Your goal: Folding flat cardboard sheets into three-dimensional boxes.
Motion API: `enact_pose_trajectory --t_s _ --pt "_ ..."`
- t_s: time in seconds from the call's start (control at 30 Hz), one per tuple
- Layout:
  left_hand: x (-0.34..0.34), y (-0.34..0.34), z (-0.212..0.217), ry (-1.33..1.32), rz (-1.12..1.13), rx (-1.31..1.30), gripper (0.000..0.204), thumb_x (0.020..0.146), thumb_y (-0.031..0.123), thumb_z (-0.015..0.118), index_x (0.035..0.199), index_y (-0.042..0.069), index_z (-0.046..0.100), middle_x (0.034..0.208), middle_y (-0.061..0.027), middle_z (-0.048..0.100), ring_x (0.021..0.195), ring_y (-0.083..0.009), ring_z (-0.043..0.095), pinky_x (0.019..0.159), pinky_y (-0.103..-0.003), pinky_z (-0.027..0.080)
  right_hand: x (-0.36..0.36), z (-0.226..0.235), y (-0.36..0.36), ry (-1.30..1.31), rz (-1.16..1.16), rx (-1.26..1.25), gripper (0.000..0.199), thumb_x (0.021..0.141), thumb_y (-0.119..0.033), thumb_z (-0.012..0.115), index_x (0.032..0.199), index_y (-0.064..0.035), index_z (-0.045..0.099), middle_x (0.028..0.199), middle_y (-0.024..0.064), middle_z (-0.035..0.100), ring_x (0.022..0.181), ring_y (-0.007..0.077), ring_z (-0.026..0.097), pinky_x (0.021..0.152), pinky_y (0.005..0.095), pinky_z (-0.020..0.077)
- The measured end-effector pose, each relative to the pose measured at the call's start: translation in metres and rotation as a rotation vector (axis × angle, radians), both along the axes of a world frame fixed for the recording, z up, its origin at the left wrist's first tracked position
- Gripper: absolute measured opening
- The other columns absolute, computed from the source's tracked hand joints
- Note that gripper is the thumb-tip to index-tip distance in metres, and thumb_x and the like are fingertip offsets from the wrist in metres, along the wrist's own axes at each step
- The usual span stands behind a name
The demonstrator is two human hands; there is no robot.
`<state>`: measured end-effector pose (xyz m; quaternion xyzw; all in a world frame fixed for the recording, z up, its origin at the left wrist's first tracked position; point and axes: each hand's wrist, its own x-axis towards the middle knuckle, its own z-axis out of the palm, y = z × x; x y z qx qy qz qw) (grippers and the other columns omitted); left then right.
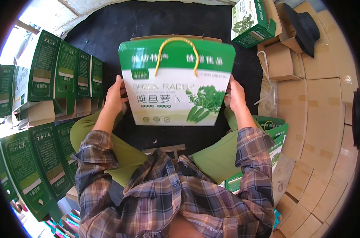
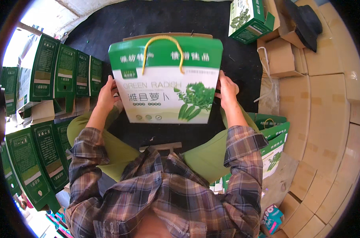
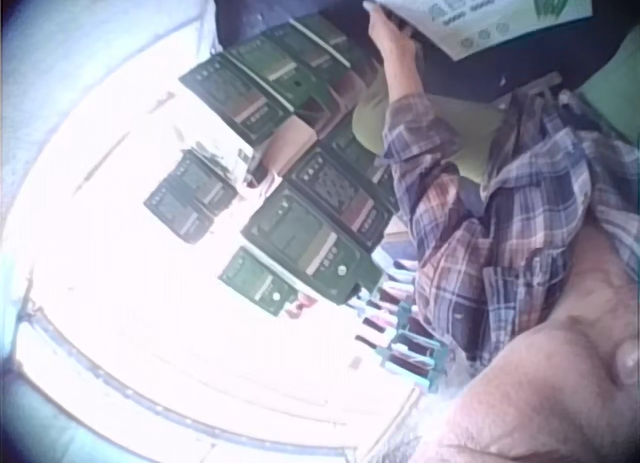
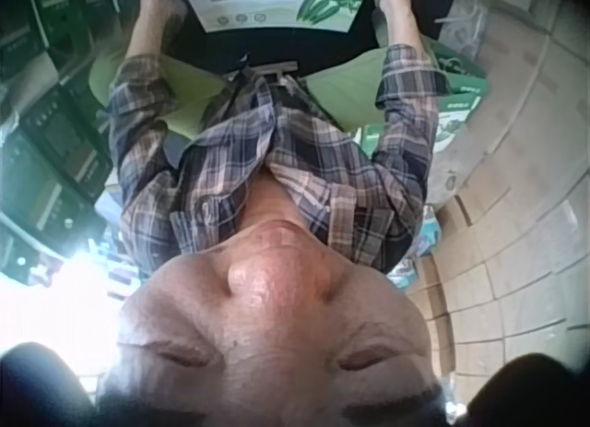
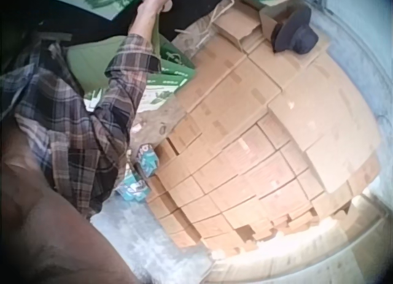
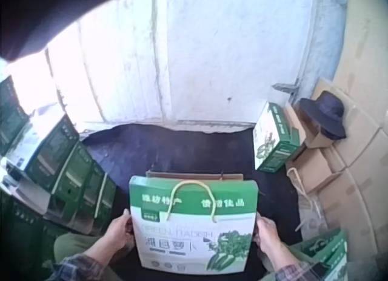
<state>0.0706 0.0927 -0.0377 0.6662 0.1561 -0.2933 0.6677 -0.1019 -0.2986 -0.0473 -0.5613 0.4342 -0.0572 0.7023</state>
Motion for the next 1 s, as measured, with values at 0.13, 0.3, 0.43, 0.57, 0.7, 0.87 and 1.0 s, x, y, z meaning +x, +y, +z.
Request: enact_pose_trajectory --t_s 0.13,0.3,0.43,0.57,0.7,0.87,1.0 --pt "0.0 0.007 -0.01 0.005 -0.021 0.032 0.057 0.095 0.053 0.047 0.123 0.004 0.055 0.119 -0.01 0.058 0.109 -0.0251 0.056 0.089 -0.046 0.047 -0.009 -0.008 -0.002 0.059 0.119 0.057 0.047 0.093 -0.046 0.054 0.121 -0.0084 0.055 0.109 0.0032 0.062 0.096 0.0184 0.061 0.081 0.0409 0.0518" --pt "0.003 0.006 -0.017 0.078 -0.065 0.171 0.058 0.094 0.054 0.049 0.124 0.005 0.055 0.119 -0.011 0.059 0.109 -0.0252 0.057 0.085 -0.043 0.051 -0.013 -0.034 -0.011 -0.033 0.258 0.067 0.048 0.095 -0.046 0.051 0.127 -0.01 0.055 0.111 0.0043 0.063 0.099 0.0188 0.061 0.087 0.0389 0.0496" --pt "0.001 0.014 -0.028 0.082 -0.154 0.268 0.057 0.093 0.05 0.054 0.128 0.005 0.053 0.118 -0.0106 0.06 0.105 -0.0233 0.058 0.083 -0.042 0.053 -0.008 -0.024 0.0 0.139 0.315 0.105 0.043 0.098 -0.037 0.047 0.129 -0.0083 0.053 0.113 0.0054 0.063 0.098 0.0155 0.061 0.079 0.0347 0.0511" --pt "0.007 0.008 -0.024 0.014 -0.207 0.281 0.055 0.092 0.041 0.061 0.131 0.005 0.052 0.119 -0.0102 0.06 0.103 -0.0213 0.059 0.079 -0.036 0.052 -0.01 -0.024 0.001 0.194 0.301 0.023 0.047 0.098 -0.039 0.046 0.136 -0.0111 0.049 0.119 0.0034 0.059 0.1 0.0143 0.058 0.079 0.0343 0.0505" --pt "0.008 -0.005 -0.008 -0.19 -0.241 0.19 0.06 0.087 0.033 0.069 0.136 0.004 0.049 0.125 -0.0122 0.057 0.104 -0.0196 0.058 0.081 -0.034 0.049 -0.009 -0.022 -0.003 0.16 0.317 -0.096 0.049 0.094 -0.032 0.055 0.139 -0.0108 0.047 0.126 0.0058 0.058 0.106 0.018 0.057 0.08 0.0372 0.0492" --pt "0.002 -0.003 0.005 -0.287 -0.379 0.262 0.068 0.079 0.025 0.076 0.138 0.007 0.048 0.128 -0.0112 0.052 0.101 -0.0186 0.058 0.087 -0.034 0.049 -0.009 -0.017 -0.002 0.148 0.348 -0.093 0.05 0.092 -0.025 0.059 0.139 -0.0097 0.047 0.121 0.0069 0.06 0.101 0.0174 0.058 0.075 0.034 0.0495" --pt "-0.002 -0.007 0.018 -0.332 -0.508 0.376 0.064 0.079 0.019 0.075 0.137 0.008 0.05 0.127 -0.0104 0.045 0.098 -0.0196 0.058 0.087 -0.034 0.049 -0.012 -0.016 -0.004 0.103 0.37 -0.096 0.051 0.089 -0.015 0.064 0.136 -0.0041 0.049 0.113 0.0096 0.064 0.089 0.016 0.062 0.069 0.0278 0.0498"
